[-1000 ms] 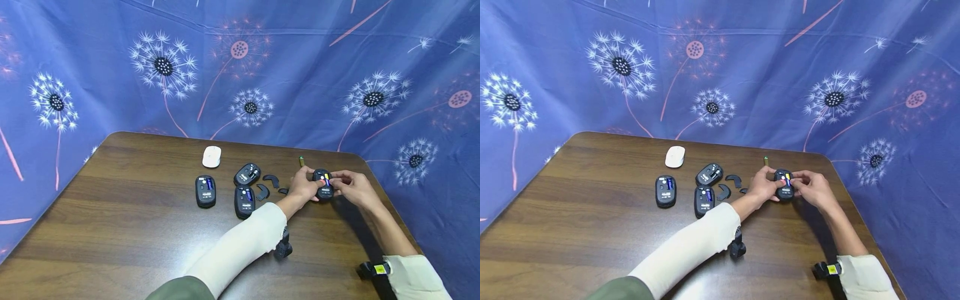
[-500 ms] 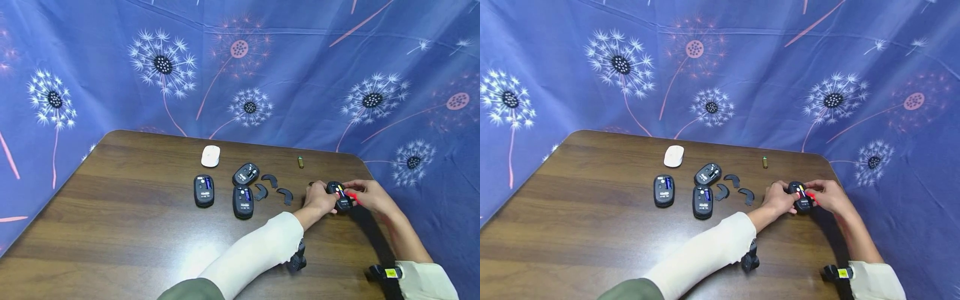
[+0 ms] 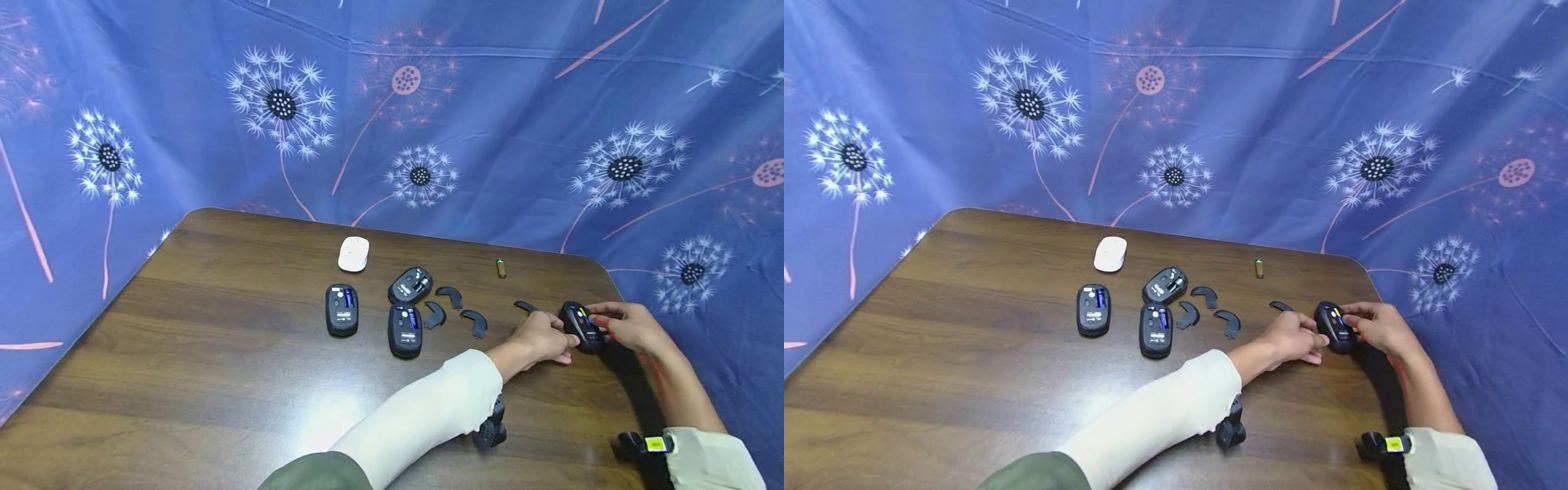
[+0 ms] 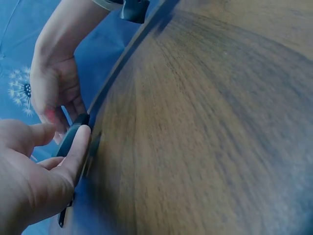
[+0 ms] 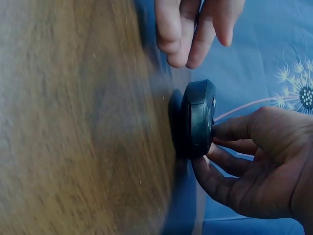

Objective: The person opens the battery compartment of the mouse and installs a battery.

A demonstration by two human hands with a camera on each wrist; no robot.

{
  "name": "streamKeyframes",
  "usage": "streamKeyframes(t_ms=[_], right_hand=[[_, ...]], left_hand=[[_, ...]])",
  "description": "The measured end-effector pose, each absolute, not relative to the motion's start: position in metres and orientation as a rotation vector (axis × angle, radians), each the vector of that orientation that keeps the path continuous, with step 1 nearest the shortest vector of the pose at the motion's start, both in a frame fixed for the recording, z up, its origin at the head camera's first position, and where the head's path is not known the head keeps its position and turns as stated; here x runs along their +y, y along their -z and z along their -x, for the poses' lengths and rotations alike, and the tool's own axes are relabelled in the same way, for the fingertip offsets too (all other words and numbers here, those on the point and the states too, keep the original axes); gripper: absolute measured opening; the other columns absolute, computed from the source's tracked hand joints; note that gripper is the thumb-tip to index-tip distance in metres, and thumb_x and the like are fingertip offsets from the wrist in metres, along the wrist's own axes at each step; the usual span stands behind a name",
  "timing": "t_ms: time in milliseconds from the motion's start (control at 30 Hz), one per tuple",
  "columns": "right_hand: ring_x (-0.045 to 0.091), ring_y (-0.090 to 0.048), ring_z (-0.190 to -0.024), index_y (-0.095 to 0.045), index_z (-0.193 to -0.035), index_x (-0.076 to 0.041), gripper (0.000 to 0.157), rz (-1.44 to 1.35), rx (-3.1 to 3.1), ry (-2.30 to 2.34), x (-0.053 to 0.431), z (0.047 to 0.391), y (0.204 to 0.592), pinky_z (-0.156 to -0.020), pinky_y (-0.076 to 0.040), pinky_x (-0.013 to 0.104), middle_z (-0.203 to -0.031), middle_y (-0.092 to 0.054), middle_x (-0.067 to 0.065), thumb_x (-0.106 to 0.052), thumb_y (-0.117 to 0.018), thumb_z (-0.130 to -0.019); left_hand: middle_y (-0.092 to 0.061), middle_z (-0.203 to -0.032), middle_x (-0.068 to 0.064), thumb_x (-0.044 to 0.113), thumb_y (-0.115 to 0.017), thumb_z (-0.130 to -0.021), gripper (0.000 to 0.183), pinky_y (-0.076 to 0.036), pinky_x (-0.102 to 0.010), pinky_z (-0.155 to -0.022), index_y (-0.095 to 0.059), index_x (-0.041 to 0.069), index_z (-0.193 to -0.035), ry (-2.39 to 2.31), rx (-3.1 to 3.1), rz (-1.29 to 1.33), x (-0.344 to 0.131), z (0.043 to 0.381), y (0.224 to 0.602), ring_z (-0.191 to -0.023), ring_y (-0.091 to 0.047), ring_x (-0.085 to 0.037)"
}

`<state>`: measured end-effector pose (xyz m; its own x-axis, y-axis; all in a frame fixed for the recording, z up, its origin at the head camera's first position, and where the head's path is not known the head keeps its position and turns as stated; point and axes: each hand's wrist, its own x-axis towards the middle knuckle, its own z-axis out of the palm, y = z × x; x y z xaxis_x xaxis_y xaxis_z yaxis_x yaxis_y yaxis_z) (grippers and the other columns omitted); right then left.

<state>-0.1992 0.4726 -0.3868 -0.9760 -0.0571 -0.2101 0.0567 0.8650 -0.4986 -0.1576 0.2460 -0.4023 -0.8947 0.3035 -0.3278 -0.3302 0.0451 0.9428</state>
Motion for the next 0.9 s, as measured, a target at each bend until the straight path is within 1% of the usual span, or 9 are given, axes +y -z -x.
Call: streamKeyframes(t_ms=[200, 400, 567, 633, 700, 733, 800, 867, 900], right_hand=[[0.003, -0.065, -0.084, -0.055, -0.144, 0.025, 0.044, -0.022, 2.823, 0.802, 0.474, 0.199, 0.389, -0.067, -0.064, 0.024, -0.122, -0.071, 0.041, -0.009, -0.054, -0.116], [0.000, -0.066, -0.081, -0.055, -0.144, 0.026, 0.044, -0.045, 2.816, 0.866, 0.471, 0.199, 0.387, -0.067, -0.064, 0.024, -0.113, -0.076, 0.030, -0.008, -0.051, -0.116], [0.000, -0.068, -0.081, -0.058, -0.141, 0.025, 0.044, -0.032, 2.854, 0.861, 0.469, 0.198, 0.384, -0.067, -0.065, 0.024, -0.118, -0.076, 0.037, -0.010, -0.050, -0.116], [0.007, -0.072, -0.084, -0.061, -0.141, 0.022, 0.044, -0.027, 2.887, 0.804, 0.469, 0.198, 0.382, -0.068, -0.064, 0.025, -0.121, -0.075, 0.040, -0.013, -0.051, -0.117], [0.026, -0.078, -0.090, -0.065, -0.140, 0.018, 0.044, -0.025, 2.947, 0.723, 0.467, 0.198, 0.381, -0.072, -0.060, 0.030, -0.126, -0.073, 0.042, -0.017, -0.052, -0.117], [0.037, -0.078, -0.096, -0.066, -0.139, 0.016, 0.044, -0.026, 2.976, 0.693, 0.466, 0.198, 0.380, -0.074, -0.058, 0.032, -0.129, -0.072, 0.043, -0.019, -0.053, -0.117], [0.054, -0.074, -0.110, -0.069, -0.138, 0.012, 0.043, -0.031, 3.035, 0.657, 0.461, 0.198, 0.380, -0.078, -0.054, 0.036, -0.132, -0.071, 0.042, -0.023, -0.055, -0.116], [0.062, -0.067, -0.123, -0.072, -0.137, 0.008, 0.042, -0.032, 3.090, 0.655, 0.454, 0.198, 0.379, -0.080, -0.052, 0.042, -0.134, -0.071, 0.041, -0.024, -0.057, -0.115], [0.062, -0.068, -0.122, -0.073, -0.137, 0.007, 0.041, -0.023, 3.116, 0.661, 0.449, 0.199, 0.378, -0.080, -0.053, 0.044, -0.133, -0.073, 0.040, -0.025, -0.058, -0.115]], left_hand=[[-0.081, -0.091, -0.022, -0.002, -0.079, -0.103, 0.024, -0.074, -0.041, -0.079, -0.073, -0.011, -0.124, -1.956, 1.816, 0.006, 0.242, 0.156, 0.408, -0.100, -0.084, -0.048], [-0.082, -0.099, -0.021, -0.003, -0.078, -0.103, 0.023, -0.074, -0.044, -0.083, -0.073, -0.011, -0.124, -1.958, 1.768, -0.027, 0.235, 0.158, 0.409, -0.102, -0.083, -0.049], [-0.083, -0.105, -0.022, -0.003, -0.077, -0.104, 0.018, -0.073, -0.047, -0.087, -0.073, -0.009, -0.121, -1.952, 1.754, -0.048, 0.232, 0.159, 0.409, -0.102, -0.082, -0.050], [-0.084, -0.107, -0.023, -0.003, -0.076, -0.105, 0.016, -0.073, -0.049, -0.088, -0.073, -0.009, -0.120, -1.954, 1.755, -0.054, 0.231, 0.159, 0.409, -0.103, -0.082, -0.052], [-0.084, -0.107, -0.023, -0.003, -0.075, -0.105, 0.016, -0.073, -0.049, -0.089, -0.073, -0.009, -0.120, -1.949, 1.762, -0.064, 0.230, 0.159, 0.408, -0.103, -0.081, -0.052], [-0.083, -0.107, -0.023, -0.003, -0.075, -0.105, 0.015, -0.073, -0.050, -0.089, -0.073, -0.009, -0.119, -1.945, 1.766, -0.070, 0.230, 0.159, 0.408, -0.104, -0.081, -0.052], [-0.083, -0.106, -0.022, -0.002, -0.075, -0.105, 0.012, -0.073, -0.049, -0.087, -0.073, -0.008, -0.116, -1.937, 1.780, -0.079, 0.229, 0.159, 0.407, -0.102, -0.082, -0.051], [-0.083, -0.106, -0.022, -0.001, -0.075, -0.106, 0.010, -0.074, -0.048, -0.086, -0.073, -0.006, -0.114, -1.929, 1.788, -0.092, 0.228, 0.159, 0.406, -0.100, -0.082, -0.050], [-0.083, -0.107, -0.021, -0.001, -0.075, -0.106, 0.009, -0.074, -0.047, -0.086, -0.073, -0.006, -0.114, -1.923, 1.796, -0.101, 0.227, 0.159, 0.406, -0.099, -0.082, -0.049]])
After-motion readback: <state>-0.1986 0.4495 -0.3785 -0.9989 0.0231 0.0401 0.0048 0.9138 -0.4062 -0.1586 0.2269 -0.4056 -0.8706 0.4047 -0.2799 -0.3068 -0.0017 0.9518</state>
